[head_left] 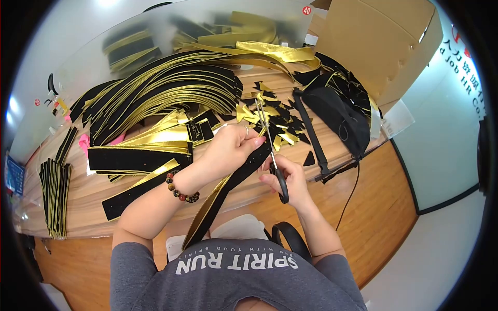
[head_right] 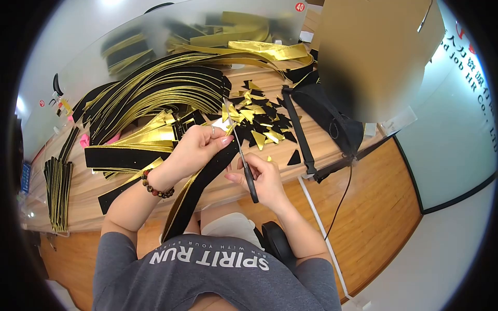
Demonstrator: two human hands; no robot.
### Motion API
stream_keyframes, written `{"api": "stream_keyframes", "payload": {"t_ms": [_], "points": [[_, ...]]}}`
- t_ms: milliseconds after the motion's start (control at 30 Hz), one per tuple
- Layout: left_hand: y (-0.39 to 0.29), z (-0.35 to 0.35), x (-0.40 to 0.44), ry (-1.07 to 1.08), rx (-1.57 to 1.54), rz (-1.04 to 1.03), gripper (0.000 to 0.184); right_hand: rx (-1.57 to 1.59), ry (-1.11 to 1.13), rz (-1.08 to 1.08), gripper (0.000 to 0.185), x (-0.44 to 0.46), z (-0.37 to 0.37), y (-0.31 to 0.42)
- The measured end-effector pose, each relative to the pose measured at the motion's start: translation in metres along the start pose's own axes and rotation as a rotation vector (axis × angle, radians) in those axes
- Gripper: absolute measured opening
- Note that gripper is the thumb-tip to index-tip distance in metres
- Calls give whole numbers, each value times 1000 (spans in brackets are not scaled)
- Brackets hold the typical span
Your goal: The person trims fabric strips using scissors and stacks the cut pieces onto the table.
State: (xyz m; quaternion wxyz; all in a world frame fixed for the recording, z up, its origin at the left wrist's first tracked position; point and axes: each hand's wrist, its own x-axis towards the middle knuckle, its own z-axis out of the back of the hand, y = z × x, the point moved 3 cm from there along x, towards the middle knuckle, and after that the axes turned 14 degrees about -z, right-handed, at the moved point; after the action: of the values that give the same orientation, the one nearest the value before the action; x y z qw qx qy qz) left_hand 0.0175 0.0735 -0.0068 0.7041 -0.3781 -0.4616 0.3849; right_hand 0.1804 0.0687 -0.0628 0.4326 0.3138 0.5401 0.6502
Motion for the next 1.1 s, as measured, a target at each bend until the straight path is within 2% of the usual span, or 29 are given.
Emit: {"api": "stream_keyframes", "payload": {"t_ms": [67,133,167,233,267,300,333,367,400,467,500,667,800,867,900,967,1100], "points": [[7,-1,1,-9,25,-6,21,-52,-5,-44,32,3,0,-5],[6,-3,3,-79,-112,87,22,-106,-64,-74,27,9,-1,-9],[26,-3,6,-59,-68,58,22,-110,-62,-69,27,11,-2,-10],[21,2,10,8,-8,69,22,100,25,-128,36,15,-5,-15],[18,2,10,82,48,90,22,97,28,-125,36,18,-5,-19],[17,-2,9,96,-114,149,21,99,14,-42,43,21,-4,-23],[21,-4,10,138,111,52,19,102,1,39,50,24,-3,-27],[22,-4,9,159,114,84,19,29,20,15,63,27,-2,-33],[14,-3,10,180,117,116,18,26,25,14,63,26,-2,-29],[19,-2,11,193,108,115,19,118,25,13,52,23,-3,-17],[22,-1,12,211,101,113,19,115,28,11,52,24,-2,-19],[44,-3,15,144,-72,142,21,2,-36,-122,30,27,-3,-17],[43,3,18,157,-133,204,21,17,10,-69,35,42,-5,-39],[45,1,18,269,-74,212,20,53,21,132,39,48,-3,-45],[44,1,19,253,-17,183,20,51,24,134,39,46,-3,-40],[41,1,21,251,-47,201,20,119,33,0,31,42,-2,-34],[49,1,27,232,-97,188,20,174,15,65,27,45,-4,-29]]}}
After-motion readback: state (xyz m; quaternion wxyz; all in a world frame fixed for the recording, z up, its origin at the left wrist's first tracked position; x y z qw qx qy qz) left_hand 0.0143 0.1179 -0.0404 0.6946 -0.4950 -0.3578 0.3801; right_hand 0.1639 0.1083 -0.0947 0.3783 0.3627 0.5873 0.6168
